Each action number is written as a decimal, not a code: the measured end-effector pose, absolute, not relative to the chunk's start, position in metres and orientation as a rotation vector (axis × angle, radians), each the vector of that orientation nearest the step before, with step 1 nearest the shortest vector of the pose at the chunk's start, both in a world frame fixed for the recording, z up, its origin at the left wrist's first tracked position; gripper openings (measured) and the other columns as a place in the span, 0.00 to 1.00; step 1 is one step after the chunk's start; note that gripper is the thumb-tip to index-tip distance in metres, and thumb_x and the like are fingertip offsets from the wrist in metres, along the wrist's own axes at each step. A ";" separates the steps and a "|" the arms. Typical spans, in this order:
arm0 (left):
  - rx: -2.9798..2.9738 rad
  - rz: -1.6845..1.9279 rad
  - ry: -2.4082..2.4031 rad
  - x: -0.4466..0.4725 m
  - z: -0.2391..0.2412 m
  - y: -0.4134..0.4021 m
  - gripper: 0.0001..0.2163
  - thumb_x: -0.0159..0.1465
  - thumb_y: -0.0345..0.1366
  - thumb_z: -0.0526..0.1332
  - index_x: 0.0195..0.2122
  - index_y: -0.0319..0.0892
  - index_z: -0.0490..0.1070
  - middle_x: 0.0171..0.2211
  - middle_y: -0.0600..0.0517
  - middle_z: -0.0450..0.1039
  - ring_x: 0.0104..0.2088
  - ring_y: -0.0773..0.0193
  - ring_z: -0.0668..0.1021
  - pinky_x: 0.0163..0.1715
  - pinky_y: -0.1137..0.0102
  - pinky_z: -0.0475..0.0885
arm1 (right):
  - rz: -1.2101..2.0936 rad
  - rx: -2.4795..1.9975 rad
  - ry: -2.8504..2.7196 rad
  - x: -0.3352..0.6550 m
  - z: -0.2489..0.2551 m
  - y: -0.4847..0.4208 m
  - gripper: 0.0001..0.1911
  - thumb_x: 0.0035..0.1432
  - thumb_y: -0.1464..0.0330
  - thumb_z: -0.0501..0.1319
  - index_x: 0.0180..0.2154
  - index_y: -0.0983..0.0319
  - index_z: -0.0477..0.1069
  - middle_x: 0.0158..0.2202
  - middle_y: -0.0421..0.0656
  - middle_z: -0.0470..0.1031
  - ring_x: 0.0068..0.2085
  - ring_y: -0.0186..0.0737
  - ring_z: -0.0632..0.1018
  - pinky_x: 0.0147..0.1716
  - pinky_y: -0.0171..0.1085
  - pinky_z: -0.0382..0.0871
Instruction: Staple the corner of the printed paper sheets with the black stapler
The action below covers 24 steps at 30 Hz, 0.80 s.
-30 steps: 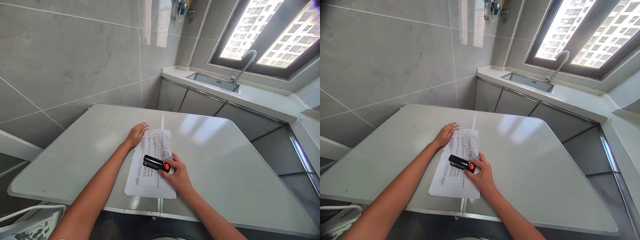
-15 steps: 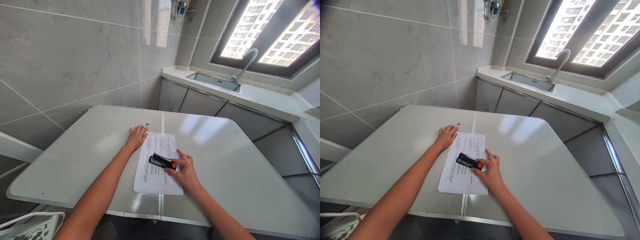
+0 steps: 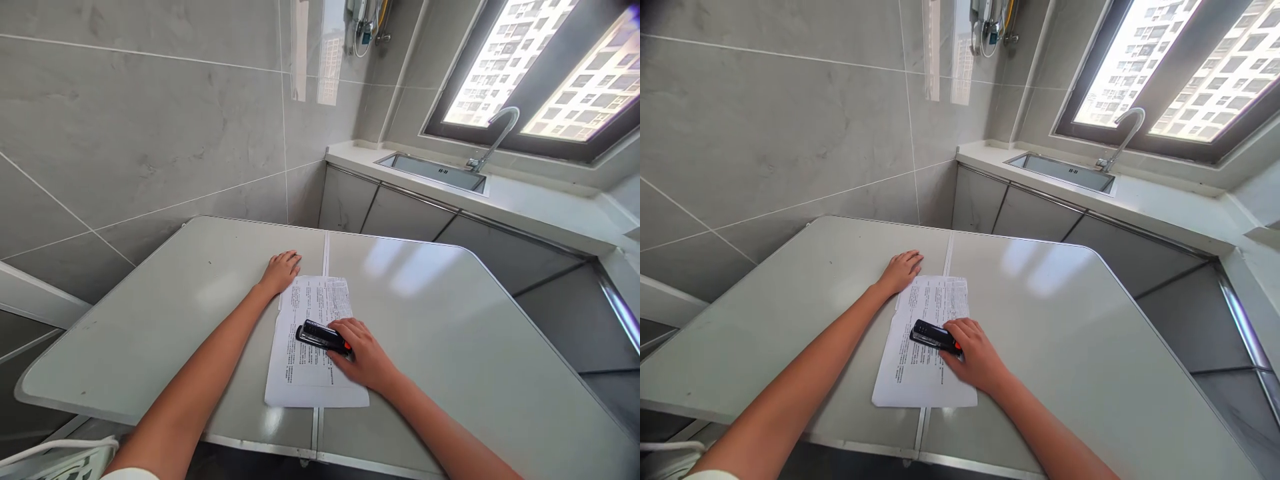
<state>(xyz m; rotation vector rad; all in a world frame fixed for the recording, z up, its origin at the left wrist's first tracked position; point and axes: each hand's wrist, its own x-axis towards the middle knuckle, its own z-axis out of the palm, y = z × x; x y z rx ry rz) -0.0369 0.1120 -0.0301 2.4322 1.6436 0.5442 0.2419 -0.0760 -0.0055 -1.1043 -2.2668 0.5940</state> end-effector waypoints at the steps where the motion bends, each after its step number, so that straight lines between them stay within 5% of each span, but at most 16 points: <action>1: 2.429 0.552 1.671 -0.036 -0.032 0.112 0.18 0.73 0.39 0.53 0.62 0.47 0.71 0.68 0.44 0.66 0.67 0.47 0.67 0.67 0.47 0.59 | 0.587 -1.122 -2.274 0.241 -0.006 -0.077 0.18 0.62 0.69 0.65 0.54 0.56 0.71 0.47 0.48 0.78 0.49 0.51 0.76 0.50 0.51 0.71; 7: 2.406 0.583 1.787 -0.041 -0.029 0.093 0.18 0.74 0.38 0.52 0.61 0.46 0.72 0.68 0.41 0.64 0.65 0.45 0.69 0.65 0.46 0.61 | 0.556 -1.236 -2.277 0.238 -0.008 -0.081 0.05 0.61 0.68 0.64 0.38 0.57 0.69 0.35 0.44 0.74 0.39 0.46 0.73 0.41 0.45 0.68; 10: 2.444 0.698 1.703 -0.036 -0.023 0.075 0.18 0.74 0.37 0.52 0.62 0.46 0.71 0.71 0.42 0.58 0.66 0.45 0.68 0.66 0.46 0.61 | 0.595 -1.216 -2.248 0.237 -0.011 -0.081 0.07 0.62 0.67 0.64 0.42 0.58 0.69 0.38 0.45 0.75 0.40 0.47 0.73 0.43 0.46 0.68; 14: 2.531 0.635 1.324 -0.026 -0.023 0.046 0.15 0.75 0.37 0.52 0.56 0.49 0.76 0.65 0.47 0.69 0.65 0.52 0.70 0.65 0.52 0.66 | 0.642 -1.184 -2.217 0.235 -0.013 -0.083 0.13 0.64 0.66 0.65 0.50 0.57 0.71 0.42 0.47 0.76 0.43 0.49 0.74 0.43 0.47 0.70; 20: 2.501 0.614 1.237 -0.030 -0.035 0.032 0.16 0.74 0.38 0.55 0.60 0.49 0.73 0.64 0.48 0.70 0.64 0.54 0.71 0.66 0.53 0.65 | 0.605 -1.216 -2.037 0.234 -0.007 -0.073 0.10 0.66 0.67 0.63 0.49 0.57 0.73 0.41 0.46 0.79 0.43 0.49 0.76 0.43 0.46 0.71; 24: 2.492 0.665 1.251 -0.030 -0.036 0.034 0.18 0.73 0.30 0.51 0.59 0.46 0.72 0.61 0.46 0.73 0.62 0.54 0.73 0.64 0.52 0.67 | 0.563 -1.295 -1.912 0.233 -0.005 -0.038 0.12 0.63 0.67 0.65 0.49 0.57 0.74 0.43 0.45 0.79 0.44 0.48 0.78 0.44 0.45 0.72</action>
